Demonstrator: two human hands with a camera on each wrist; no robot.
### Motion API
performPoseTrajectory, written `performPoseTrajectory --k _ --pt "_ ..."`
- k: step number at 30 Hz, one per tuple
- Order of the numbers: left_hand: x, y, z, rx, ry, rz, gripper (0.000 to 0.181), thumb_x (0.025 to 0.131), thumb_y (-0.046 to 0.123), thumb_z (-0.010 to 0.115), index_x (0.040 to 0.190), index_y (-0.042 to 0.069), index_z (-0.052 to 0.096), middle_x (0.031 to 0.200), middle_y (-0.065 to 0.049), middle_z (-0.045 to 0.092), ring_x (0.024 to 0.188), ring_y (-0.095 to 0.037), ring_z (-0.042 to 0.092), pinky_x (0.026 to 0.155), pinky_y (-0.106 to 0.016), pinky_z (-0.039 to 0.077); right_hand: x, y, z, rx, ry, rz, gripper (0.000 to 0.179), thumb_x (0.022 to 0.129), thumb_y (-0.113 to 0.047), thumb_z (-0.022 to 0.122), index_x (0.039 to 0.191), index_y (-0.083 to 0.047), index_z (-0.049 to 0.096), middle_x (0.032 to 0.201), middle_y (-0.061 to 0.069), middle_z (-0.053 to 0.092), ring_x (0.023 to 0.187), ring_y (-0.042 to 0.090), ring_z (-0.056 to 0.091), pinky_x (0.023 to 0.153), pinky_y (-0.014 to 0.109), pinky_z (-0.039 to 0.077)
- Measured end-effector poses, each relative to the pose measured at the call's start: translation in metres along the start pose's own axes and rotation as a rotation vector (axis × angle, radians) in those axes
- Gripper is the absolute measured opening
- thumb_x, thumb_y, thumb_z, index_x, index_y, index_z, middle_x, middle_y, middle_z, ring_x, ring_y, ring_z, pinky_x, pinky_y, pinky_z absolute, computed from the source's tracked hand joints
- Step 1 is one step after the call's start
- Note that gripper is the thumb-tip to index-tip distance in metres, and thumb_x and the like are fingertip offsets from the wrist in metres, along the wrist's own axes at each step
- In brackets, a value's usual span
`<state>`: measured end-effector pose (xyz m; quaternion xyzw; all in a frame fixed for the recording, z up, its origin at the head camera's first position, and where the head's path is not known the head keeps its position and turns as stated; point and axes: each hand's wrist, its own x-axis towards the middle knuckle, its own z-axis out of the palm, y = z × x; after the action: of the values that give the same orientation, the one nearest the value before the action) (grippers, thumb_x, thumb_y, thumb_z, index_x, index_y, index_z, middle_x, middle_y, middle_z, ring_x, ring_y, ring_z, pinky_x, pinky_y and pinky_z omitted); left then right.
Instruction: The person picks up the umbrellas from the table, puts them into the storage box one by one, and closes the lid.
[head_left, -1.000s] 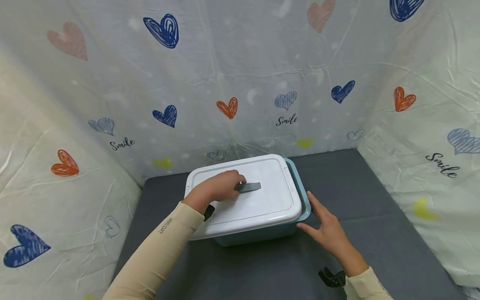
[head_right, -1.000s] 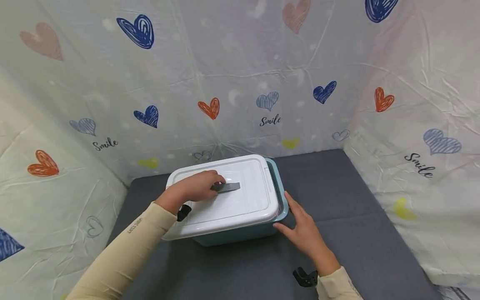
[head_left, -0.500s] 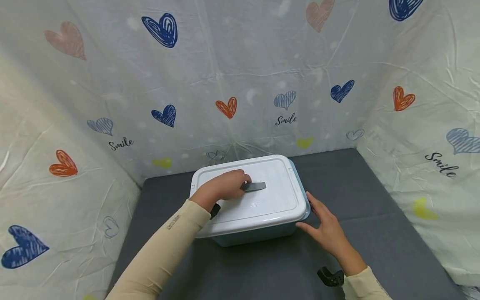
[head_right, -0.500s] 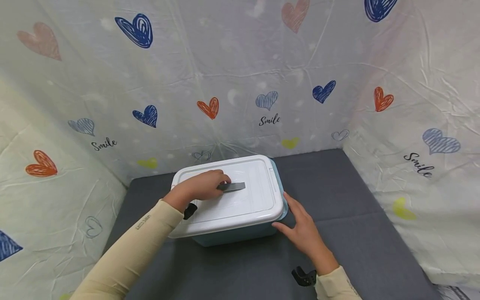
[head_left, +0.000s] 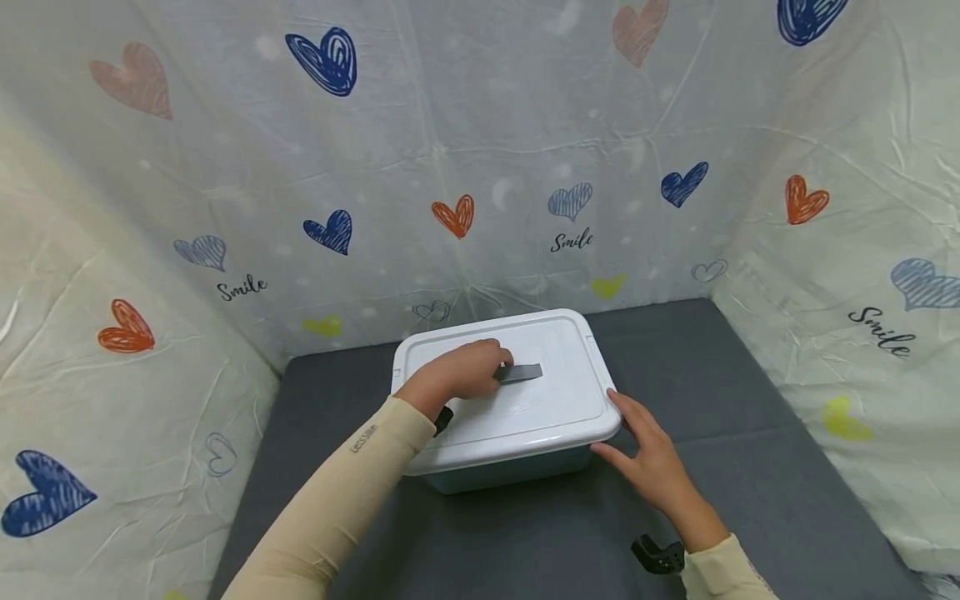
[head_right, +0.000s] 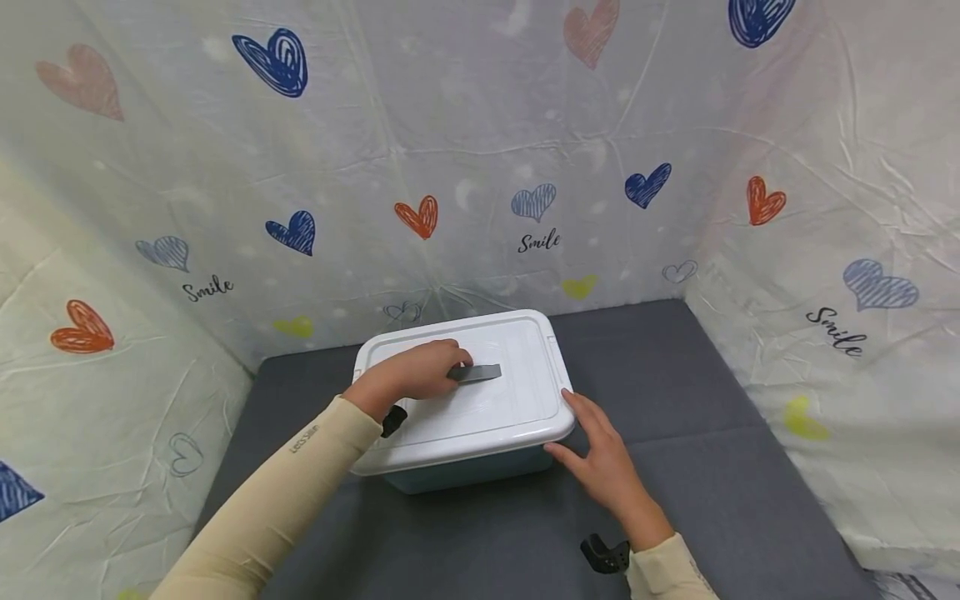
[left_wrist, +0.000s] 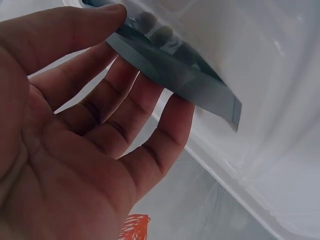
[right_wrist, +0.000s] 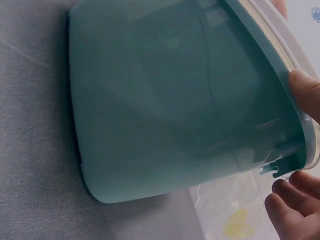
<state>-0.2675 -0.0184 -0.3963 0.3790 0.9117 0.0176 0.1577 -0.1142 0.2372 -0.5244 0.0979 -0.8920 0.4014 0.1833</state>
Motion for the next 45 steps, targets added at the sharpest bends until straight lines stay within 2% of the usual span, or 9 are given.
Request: performPoseTrajectory --k 8,13,26,35,45 --pt "0.002 0.001 0.003 0.016 0.004 -0.01 0.033 0.089 0.005 0.058 0.122 0.008 0.063 0.106 -0.008 0.059 0.09 -0.019 0.051 0.088 -0.036 0.044 -0.001 0.001 0.003 -0.002 -0.011 0.024 0.08 0.077 -0.025 0.08 0.147 -0.018 0.041 0.146 0.015 0.041 0.129 0.036 0.047 0.095 0.054 0.045" --pt "-0.001 0.001 0.004 -0.001 -0.008 -0.021 0.037 0.089 0.005 0.057 0.126 0.008 0.062 0.111 -0.01 0.06 0.096 -0.02 0.052 0.092 -0.037 0.044 -0.002 0.001 0.003 0.013 -0.016 0.046 0.077 0.076 -0.025 0.08 0.145 -0.019 0.045 0.147 0.016 0.039 0.13 0.038 0.045 0.096 0.059 0.042" --pt "-0.005 -0.001 0.009 -0.056 0.027 -0.064 0.04 0.09 0.01 0.06 0.13 0.006 0.06 0.12 -0.011 0.061 0.107 -0.022 0.055 0.099 -0.039 0.043 -0.001 0.003 0.0 -0.009 -0.006 0.018 0.073 0.076 -0.025 0.08 0.142 -0.018 0.049 0.145 0.014 0.043 0.127 0.035 0.049 0.093 0.052 0.047" --pt "-0.009 -0.003 0.012 -0.056 0.052 -0.081 0.037 0.09 0.012 0.061 0.126 0.004 0.062 0.117 -0.012 0.061 0.102 -0.022 0.055 0.096 -0.039 0.044 -0.001 0.004 0.0 -0.02 -0.003 0.009 0.072 0.077 -0.026 0.08 0.142 -0.019 0.05 0.145 0.012 0.044 0.125 0.032 0.051 0.091 0.049 0.049" --pt "-0.011 -0.006 0.012 -0.034 0.068 -0.065 0.027 0.089 0.012 0.065 0.115 0.004 0.067 0.102 -0.009 0.063 0.088 -0.019 0.052 0.085 -0.038 0.045 0.0 0.003 0.001 -0.029 -0.014 0.013 0.07 0.079 -0.028 0.078 0.143 -0.021 0.049 0.145 0.012 0.044 0.126 0.032 0.051 0.091 0.049 0.048"
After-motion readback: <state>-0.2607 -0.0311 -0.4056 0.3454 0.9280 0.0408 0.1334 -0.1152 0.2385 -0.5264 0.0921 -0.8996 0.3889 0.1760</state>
